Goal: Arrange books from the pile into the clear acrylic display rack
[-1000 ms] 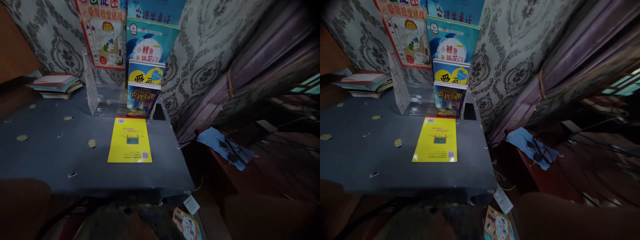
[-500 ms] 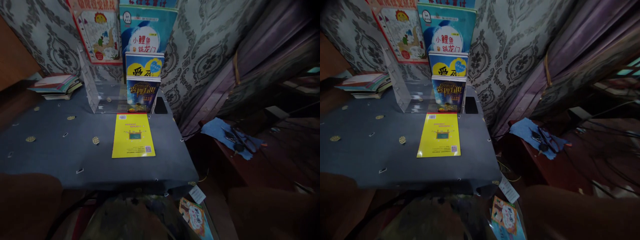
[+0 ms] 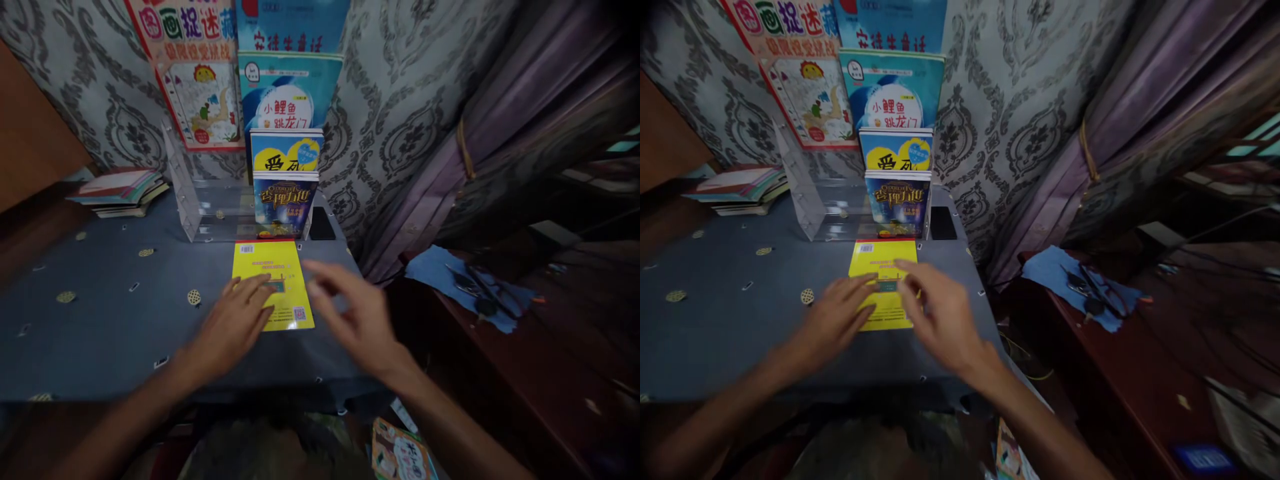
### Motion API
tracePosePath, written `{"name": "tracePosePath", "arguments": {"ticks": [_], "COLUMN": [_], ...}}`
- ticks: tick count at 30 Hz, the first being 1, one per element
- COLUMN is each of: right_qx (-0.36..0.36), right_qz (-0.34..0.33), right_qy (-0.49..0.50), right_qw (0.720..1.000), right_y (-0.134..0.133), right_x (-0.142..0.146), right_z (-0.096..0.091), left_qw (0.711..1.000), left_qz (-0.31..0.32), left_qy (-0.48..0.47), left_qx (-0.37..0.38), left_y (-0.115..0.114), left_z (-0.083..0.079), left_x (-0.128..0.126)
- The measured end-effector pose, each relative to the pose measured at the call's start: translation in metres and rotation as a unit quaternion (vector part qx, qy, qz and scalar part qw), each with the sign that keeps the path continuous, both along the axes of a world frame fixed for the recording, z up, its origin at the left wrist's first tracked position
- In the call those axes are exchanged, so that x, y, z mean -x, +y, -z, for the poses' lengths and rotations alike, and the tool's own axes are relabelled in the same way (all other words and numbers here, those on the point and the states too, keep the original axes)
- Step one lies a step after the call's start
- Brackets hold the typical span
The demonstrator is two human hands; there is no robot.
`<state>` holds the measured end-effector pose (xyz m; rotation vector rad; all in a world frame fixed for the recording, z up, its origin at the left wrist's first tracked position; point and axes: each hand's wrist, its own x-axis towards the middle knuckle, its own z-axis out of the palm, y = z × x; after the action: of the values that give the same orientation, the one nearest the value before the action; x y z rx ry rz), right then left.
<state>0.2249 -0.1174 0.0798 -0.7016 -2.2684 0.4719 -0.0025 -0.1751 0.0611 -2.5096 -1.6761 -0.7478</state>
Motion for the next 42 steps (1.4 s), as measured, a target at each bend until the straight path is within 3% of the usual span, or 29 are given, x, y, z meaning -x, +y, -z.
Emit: {"name": "tracePosePath", "arguments": {"ticks": [4,6,10,19,25,33,38,42], "right_qx": [0.045,0.064,0.06,0.049,0.009,-0.047,-0.089,-0.105], "right_qz": [-0.061,-0.046,-0.031,0.013,0.011,-0.014,-0.005,-0.004], "right_qy": [-0.066,-0.103,-0.136,-0.13,-0.14,-0.17,-0.116,-0.064], "right_qw": [0.995,0.992,0.988,0.99,0.99,0.984,0.989,0.992], "right_y": [-0.011,-0.019,-0.027,-0.016,-0.019,-0.057,-0.078,-0.084], "right_x": [0.035,0.041,0.031,-0.012,-0.016,-0.036,-0.043,-0.041], "right_z": [0.045,0.068,0.095,0.102,0.103,0.101,0.105,0.094], "left_qw": [0.99,0.987,0.988,0.99,0.99,0.99,0.984,0.979], "left_qz": [-0.015,-0.021,-0.033,-0.031,-0.036,0.017,0.028,0.054], "left_qy": [0.127,0.151,0.15,0.136,0.138,0.141,0.175,0.198], "left_qx": [0.065,0.058,0.017,0.001,0.006,0.023,0.001,-0.015], "left_y": [-0.006,-0.012,-0.02,-0.021,-0.022,-0.065,-0.09,-0.097], "left_z": [0.047,0.067,0.088,0.087,0.085,0.08,0.088,0.088], "left_x": [-0.011,-0.008,0.003,0.004,0.003,0.001,0.002,0.008]}}
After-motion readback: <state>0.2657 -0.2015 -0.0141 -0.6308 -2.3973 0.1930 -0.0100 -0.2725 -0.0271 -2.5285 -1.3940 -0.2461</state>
